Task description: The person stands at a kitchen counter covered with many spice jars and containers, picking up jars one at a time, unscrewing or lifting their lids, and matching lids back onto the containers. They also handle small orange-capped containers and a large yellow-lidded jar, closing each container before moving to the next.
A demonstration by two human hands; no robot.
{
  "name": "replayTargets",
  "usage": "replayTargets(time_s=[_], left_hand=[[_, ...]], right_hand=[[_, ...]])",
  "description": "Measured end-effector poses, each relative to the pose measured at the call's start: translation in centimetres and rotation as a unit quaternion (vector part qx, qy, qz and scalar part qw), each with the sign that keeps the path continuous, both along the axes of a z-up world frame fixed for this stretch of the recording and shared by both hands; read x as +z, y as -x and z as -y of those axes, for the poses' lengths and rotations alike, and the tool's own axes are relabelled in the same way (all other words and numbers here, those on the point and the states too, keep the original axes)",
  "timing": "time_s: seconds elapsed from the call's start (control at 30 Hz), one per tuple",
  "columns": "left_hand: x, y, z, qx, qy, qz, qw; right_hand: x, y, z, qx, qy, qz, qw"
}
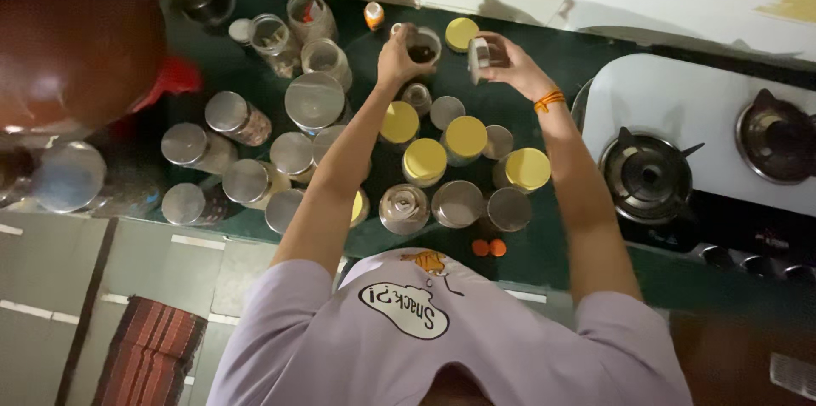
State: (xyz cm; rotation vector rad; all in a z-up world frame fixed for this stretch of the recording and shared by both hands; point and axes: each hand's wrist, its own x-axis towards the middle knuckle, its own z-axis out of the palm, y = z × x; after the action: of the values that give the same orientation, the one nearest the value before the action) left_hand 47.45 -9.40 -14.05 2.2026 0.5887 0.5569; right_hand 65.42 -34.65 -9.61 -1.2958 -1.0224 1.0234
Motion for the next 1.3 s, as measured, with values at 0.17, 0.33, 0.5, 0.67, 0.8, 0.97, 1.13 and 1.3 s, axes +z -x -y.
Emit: replayTargets(time_s=[0.17, 0.33, 0.5, 0.67, 0.8, 0.97, 1.13, 1.3], left_hand=[[2.3, -0.9, 0.4, -0.037, 0.016, 0.165, 0.985], [4.7, 0.4, 3.4, -0.163, 0.264, 0.421, 0.853], [7.3, 3.7, 7.7, -0.012, 0.239, 0.469, 0.850], [10.2, 10.1, 10.9, 0.020, 0.301, 0.445, 0.843], [12.0, 16.2, 10.6, 0.010, 0.180, 0.413, 0.893], [12.3, 24.4, 8.0, 0.018, 0.068, 0.356, 0.932], [11.9, 31.6, 4.7, 0.006, 0.087, 0.371, 0.924], [10.8, 38.8, 1.9, 0.047, 0.058, 0.347, 0.935]], right_hand=[[0.5, 0.5, 0.6, -0.092, -0.040, 0.036, 0.994], [0.7, 3.4, -1.1, -0.227, -0.217, -0.271, 0.910], [-0.1, 8.5, -2.8, -0.330, -0.338, -0.336, 0.815], [0.9, 13.3, -4.1, -0.345, -0.351, -0.308, 0.814], [3.5, 17.5, -4.1, -0.195, -0.249, -0.341, 0.885], [8.3, 23.1, -5.4, -0.074, -0.231, -0.230, 0.942], [13.6, 27.8, -6.3, 0.100, -0.233, 0.030, 0.967], [17.0, 33.9, -8.8, 0.171, -0.192, 0.204, 0.945]])
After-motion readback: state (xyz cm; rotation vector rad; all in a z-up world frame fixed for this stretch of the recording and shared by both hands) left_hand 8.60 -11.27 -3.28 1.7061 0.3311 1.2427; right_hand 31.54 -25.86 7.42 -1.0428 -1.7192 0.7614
